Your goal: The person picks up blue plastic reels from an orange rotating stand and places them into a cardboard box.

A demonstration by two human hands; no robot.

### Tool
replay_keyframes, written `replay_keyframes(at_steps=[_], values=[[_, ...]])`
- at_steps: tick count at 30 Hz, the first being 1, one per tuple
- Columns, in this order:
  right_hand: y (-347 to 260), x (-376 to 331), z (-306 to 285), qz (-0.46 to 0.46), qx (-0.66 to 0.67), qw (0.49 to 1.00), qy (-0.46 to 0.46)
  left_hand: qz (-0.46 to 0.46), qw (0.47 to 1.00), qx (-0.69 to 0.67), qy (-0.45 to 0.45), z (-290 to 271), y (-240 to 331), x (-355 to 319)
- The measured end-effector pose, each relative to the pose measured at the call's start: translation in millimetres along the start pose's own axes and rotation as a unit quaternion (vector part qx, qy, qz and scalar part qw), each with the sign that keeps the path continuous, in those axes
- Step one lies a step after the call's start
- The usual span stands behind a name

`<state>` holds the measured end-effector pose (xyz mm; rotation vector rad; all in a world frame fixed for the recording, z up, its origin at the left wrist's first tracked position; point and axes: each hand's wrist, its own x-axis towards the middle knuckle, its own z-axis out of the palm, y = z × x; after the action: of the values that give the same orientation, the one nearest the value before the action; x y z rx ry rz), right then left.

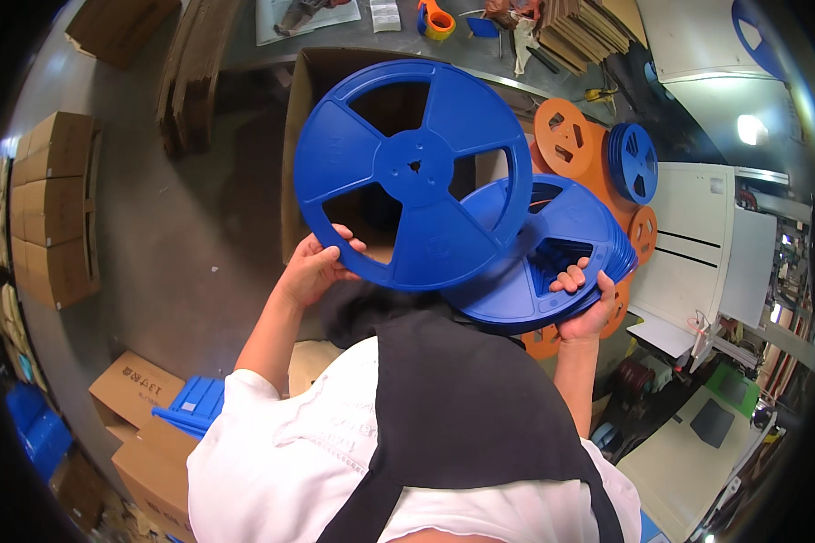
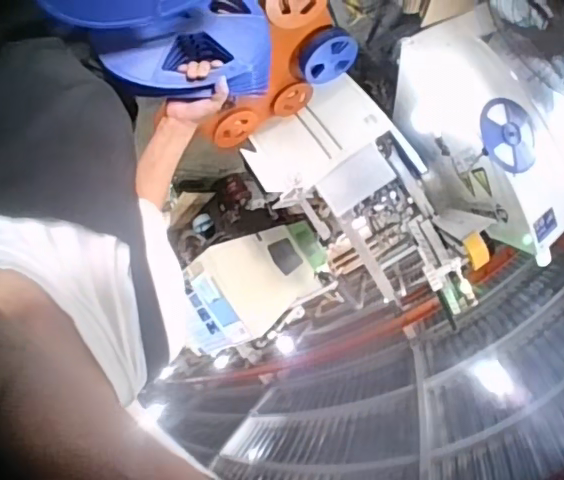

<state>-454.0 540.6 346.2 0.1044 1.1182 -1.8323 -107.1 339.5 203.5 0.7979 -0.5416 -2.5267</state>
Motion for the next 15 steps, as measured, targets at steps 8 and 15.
replay_keyframes(at_steps=[8, 15], values=[[5.5, -2.2, 3.7, 0.008, -0.023, 1.0, 0.015, 0.044, 0.91, 0.338, 0.234, -23.8, -12.0, 36.1], [9.0, -0.5, 5.6, 0.011, -0.026, 1.0, 0.001, 0.041, 0.642, 0.703, 0.303, -110.2, -74.2, 122.5]])
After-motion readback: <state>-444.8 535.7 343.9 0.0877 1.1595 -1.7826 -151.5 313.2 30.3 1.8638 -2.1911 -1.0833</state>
